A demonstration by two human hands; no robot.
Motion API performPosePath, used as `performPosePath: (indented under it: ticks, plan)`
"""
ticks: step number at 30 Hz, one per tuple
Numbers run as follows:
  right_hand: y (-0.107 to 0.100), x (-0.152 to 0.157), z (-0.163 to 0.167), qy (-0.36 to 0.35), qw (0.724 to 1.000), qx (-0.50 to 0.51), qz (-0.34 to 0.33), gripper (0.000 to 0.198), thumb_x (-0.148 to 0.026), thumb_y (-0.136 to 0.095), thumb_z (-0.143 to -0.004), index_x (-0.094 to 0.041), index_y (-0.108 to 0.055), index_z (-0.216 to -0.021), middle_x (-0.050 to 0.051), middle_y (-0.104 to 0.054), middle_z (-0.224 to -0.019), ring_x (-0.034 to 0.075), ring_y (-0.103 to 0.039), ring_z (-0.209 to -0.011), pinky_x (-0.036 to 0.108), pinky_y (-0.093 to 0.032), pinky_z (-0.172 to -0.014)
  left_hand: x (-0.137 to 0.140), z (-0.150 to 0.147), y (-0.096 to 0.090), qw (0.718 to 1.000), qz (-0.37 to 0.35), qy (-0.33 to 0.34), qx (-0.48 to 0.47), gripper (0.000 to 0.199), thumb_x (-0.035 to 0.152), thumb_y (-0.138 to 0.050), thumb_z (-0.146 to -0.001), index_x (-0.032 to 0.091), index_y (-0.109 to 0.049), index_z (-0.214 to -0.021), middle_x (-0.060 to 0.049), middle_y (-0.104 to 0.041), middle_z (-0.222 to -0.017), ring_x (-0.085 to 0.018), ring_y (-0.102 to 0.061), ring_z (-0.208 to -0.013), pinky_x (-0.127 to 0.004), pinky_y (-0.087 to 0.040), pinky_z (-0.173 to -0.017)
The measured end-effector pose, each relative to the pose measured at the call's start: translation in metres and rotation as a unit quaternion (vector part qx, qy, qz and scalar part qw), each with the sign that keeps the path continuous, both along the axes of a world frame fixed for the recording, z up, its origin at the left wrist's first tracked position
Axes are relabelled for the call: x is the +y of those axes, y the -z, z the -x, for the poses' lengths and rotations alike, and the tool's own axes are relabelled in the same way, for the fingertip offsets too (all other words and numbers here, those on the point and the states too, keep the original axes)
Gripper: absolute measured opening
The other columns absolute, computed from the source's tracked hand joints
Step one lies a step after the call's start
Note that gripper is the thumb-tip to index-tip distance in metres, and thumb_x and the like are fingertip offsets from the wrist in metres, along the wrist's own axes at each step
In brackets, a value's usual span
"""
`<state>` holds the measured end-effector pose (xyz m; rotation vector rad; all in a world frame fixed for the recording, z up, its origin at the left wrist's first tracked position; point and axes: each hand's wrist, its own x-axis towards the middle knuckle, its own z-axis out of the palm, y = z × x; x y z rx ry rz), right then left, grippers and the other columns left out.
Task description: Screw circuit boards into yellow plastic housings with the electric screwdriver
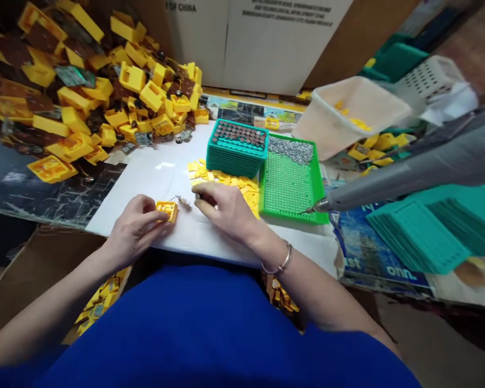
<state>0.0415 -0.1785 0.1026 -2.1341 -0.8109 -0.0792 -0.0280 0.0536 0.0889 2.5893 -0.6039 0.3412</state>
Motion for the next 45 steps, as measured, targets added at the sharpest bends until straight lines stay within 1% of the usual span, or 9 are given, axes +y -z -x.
performPosePath:
  ticks: [5, 14, 19, 23, 25, 28, 33, 40, 45]
  plan:
    - [0.034, -0.035, 0.035, 0.046, 0.976, -0.062, 0.203, 0.021, -0.029, -0.059, -0.093, -0.015, -0.072, -0.102, 0.008, -0.067, -0.086, 0.017, -0.062, -0.077, 0.027, -0.045, -0.068, -0.030, -0.001, 0.004, 0.997, -0.011, 0.071, -0.003, 0.019, 0.025, -0.056, -0.092, 0.015, -0.068, -0.082, -0.008, -0.050, -0.086, -0.020, -0.050, -0.078, -0.035, -0.046, -0.068]
    - [0.024, -0.036, 0.026, 0.007, 0.961, 0.009, 0.276, 0.023, -0.022, -0.050, -0.097, -0.013, -0.071, -0.100, 0.011, -0.067, -0.090, 0.018, -0.061, -0.078, 0.029, -0.046, -0.071, -0.010, -0.004, 0.002, 0.997, 0.002, 0.062, 0.048, 0.045, 0.032, -0.062, -0.090, 0.015, -0.051, -0.130, -0.015, -0.055, -0.123, -0.028, -0.054, -0.113, -0.044, -0.047, -0.096]
    - [0.019, -0.037, 0.024, 0.004, 0.969, 0.248, 0.002, 0.013, -0.024, -0.061, -0.088, -0.015, -0.069, -0.093, 0.005, -0.066, -0.083, 0.013, -0.059, -0.072, 0.027, -0.048, -0.068, -0.020, -0.008, -0.004, 0.986, 0.079, 0.028, 0.142, 0.036, 0.038, -0.066, -0.087, 0.015, -0.057, -0.113, -0.008, -0.064, -0.100, -0.021, -0.061, -0.086, -0.036, -0.051, -0.078]
    - [0.021, -0.036, 0.026, -0.006, 0.798, 0.540, -0.267, 0.035, -0.042, -0.077, -0.071, -0.016, -0.065, -0.091, -0.002, -0.061, -0.073, 0.008, -0.054, -0.057, 0.022, -0.046, -0.053, -0.045, -0.010, -0.010, 0.959, 0.192, 0.011, 0.208, 0.039, 0.038, -0.068, -0.083, 0.014, -0.058, -0.112, -0.004, -0.056, -0.094, -0.014, -0.056, -0.073, -0.029, -0.050, -0.063]
    - [0.022, -0.036, 0.027, 0.000, 0.771, 0.556, -0.310, 0.039, -0.043, -0.082, -0.066, -0.017, -0.065, -0.090, -0.003, -0.060, -0.073, 0.007, -0.055, -0.059, 0.021, -0.048, -0.054, -0.058, -0.011, -0.010, 0.950, 0.232, 0.017, 0.209, 0.038, 0.035, -0.069, -0.082, 0.015, -0.058, -0.112, -0.005, -0.054, -0.098, -0.015, -0.057, -0.081, -0.027, -0.052, -0.064]
    - [0.022, -0.041, 0.028, -0.011, 0.843, 0.467, -0.268, 0.028, -0.038, -0.075, -0.077, -0.017, -0.066, -0.093, -0.001, -0.064, -0.077, 0.008, -0.057, -0.058, 0.023, -0.050, -0.056, -0.071, -0.012, -0.009, 0.925, 0.285, 0.026, 0.250, 0.040, 0.031, -0.070, -0.082, 0.017, -0.055, -0.116, -0.004, -0.056, -0.099, -0.014, -0.058, -0.083, -0.026, -0.052, -0.066]
    - [0.015, -0.054, 0.022, -0.059, 0.992, 0.091, -0.062, 0.010, -0.018, -0.061, -0.090, -0.015, -0.068, -0.095, 0.004, -0.069, -0.088, 0.012, -0.061, -0.077, 0.025, -0.050, -0.072, -0.079, -0.011, -0.009, 0.850, 0.380, 0.060, 0.359, 0.044, 0.029, -0.068, -0.085, 0.021, -0.045, -0.123, -0.004, -0.059, -0.108, -0.012, -0.063, -0.084, -0.024, -0.053, -0.073]
    - [-0.008, -0.052, 0.020, -0.064, 0.987, -0.039, 0.139, 0.007, -0.018, -0.063, -0.090, -0.013, -0.067, -0.089, 0.006, -0.066, -0.085, 0.015, -0.059, -0.079, 0.026, -0.043, -0.071, -0.083, -0.012, -0.015, 0.772, 0.444, 0.070, 0.449, 0.047, 0.026, -0.068, -0.086, 0.023, -0.042, -0.125, -0.001, -0.062, -0.098, -0.011, -0.063, -0.085, -0.022, -0.050, -0.074]
    - [-0.017, -0.046, 0.021, -0.050, 0.984, -0.048, 0.162, 0.016, -0.020, -0.056, -0.094, -0.014, -0.069, -0.088, 0.006, -0.065, -0.085, 0.016, -0.058, -0.080, 0.026, -0.042, -0.070, -0.090, -0.016, -0.009, 0.732, 0.526, 0.042, 0.431, 0.045, 0.024, -0.076, -0.079, 0.022, -0.048, -0.115, 0.000, -0.067, -0.093, -0.012, -0.066, -0.084, -0.024, -0.053, -0.078]
